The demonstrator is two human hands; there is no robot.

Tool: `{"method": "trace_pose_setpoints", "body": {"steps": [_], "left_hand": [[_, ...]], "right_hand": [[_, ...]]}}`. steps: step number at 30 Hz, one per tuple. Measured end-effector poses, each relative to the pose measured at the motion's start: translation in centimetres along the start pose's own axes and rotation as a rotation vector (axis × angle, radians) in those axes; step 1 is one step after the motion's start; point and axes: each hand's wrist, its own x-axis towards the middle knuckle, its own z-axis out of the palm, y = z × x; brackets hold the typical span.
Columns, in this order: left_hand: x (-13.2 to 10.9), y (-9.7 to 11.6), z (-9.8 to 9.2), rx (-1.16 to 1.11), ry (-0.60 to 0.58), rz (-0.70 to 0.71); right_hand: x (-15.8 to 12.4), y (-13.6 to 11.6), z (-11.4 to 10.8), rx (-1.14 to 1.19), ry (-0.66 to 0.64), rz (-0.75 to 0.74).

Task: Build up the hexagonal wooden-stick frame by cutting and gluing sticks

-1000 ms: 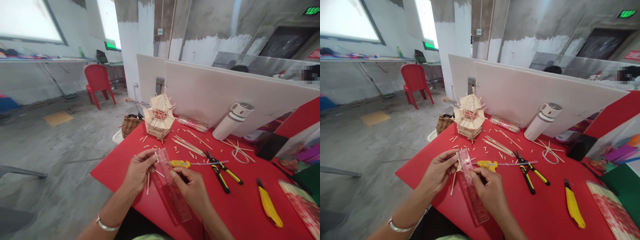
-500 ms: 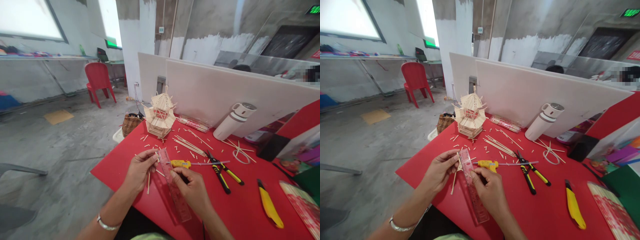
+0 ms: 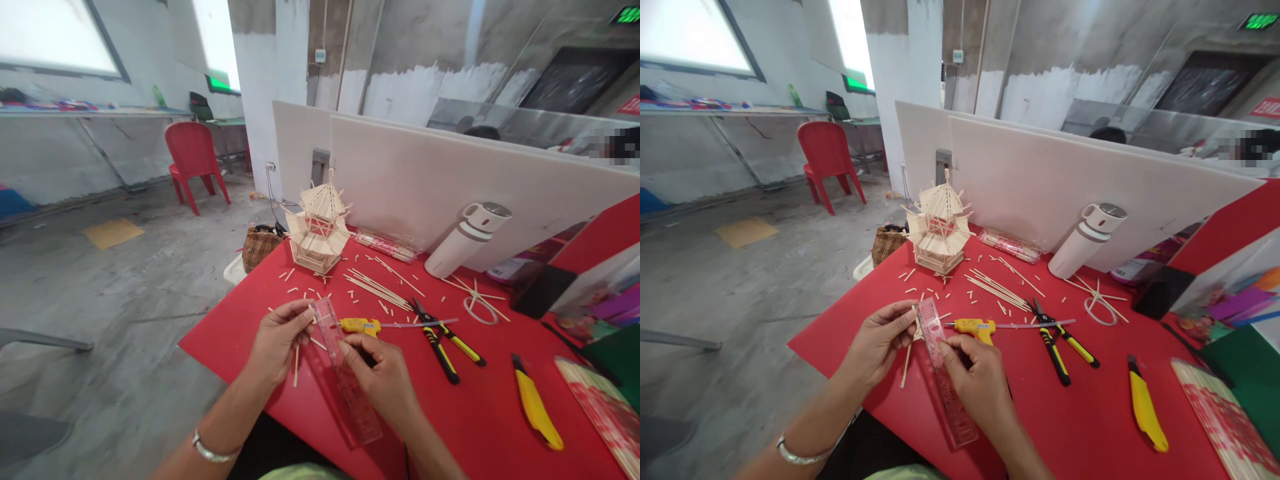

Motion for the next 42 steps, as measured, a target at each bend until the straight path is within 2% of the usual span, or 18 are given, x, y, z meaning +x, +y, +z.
{"method": "trace_pose_setpoints", "body": {"steps": [3, 5, 7, 9, 13, 15, 17, 19, 22, 27, 31, 34, 38, 42], "left_hand": [[0.2, 0.2, 0.0, -0.030, 0.038, -0.016], [0.4, 0.2, -0.1, -0.057, 0.076, -0.027], [0.5, 0.2, -0.3, -0.069, 0.107, -0.029], [0.6, 0.2, -0.4, -0.066, 0.115, -0.027], [0.1, 0.2, -0.6, -0.048, 0.110, -0.043], [-0.2, 0.4, -0.9, -0.032, 0.121, -0.053], [-0.3, 0.6, -1.3, -0.017, 0.135, -0.056], [-0.1, 0.6, -1.5, -0.005, 0.142, -0.055], [0.5, 0.3, -1.4, 0.001, 0.131, -0.061], [1.2, -0.2, -1.3, -0.013, 0.106, -0.068], [0.3, -0.4, -2.9, 0.023, 0.151, -0.106], [-1.0, -0.8, -4.5, 0.066, 0.207, -0.167], [-2.5, -1.6, -6.0, 0.087, 0.229, -0.223], [-3.5, -1.9, -6.7, 0.088, 0.279, -0.216]], "right_hand": [[0.6, 0.0, -0.8, -0.036, -0.007, -0.019], [2.3, 0.1, -2.0, -0.154, 0.011, -0.046], [5.0, 0.3, -3.4, -0.437, 0.008, -0.061], [8.6, 0.7, -4.4, -0.837, -0.123, -0.009], [15.2, 2.9, -4.6, -0.937, -0.231, 0.057], [17.0, 4.1, -4.1, -0.941, -0.284, 0.075], [17.5, 4.9, -3.5, -0.934, -0.311, 0.076], [17.0, 5.1, -3.1, -0.925, -0.286, 0.054], [14.8, 4.1, -2.9, -0.895, -0.215, 0.003], [8.4, 1.9, -2.7, -0.727, -0.246, -0.065], [2.7, 2.1, -1.8, -0.525, -0.240, -0.014], [-0.2, 2.7, -0.3, -0.447, -0.262, 0.049], [-0.8, 2.9, 1.2, -0.498, -0.271, 0.007], [0.6, 3.5, 0.0, -0.825, -0.030, 0.052]]}}
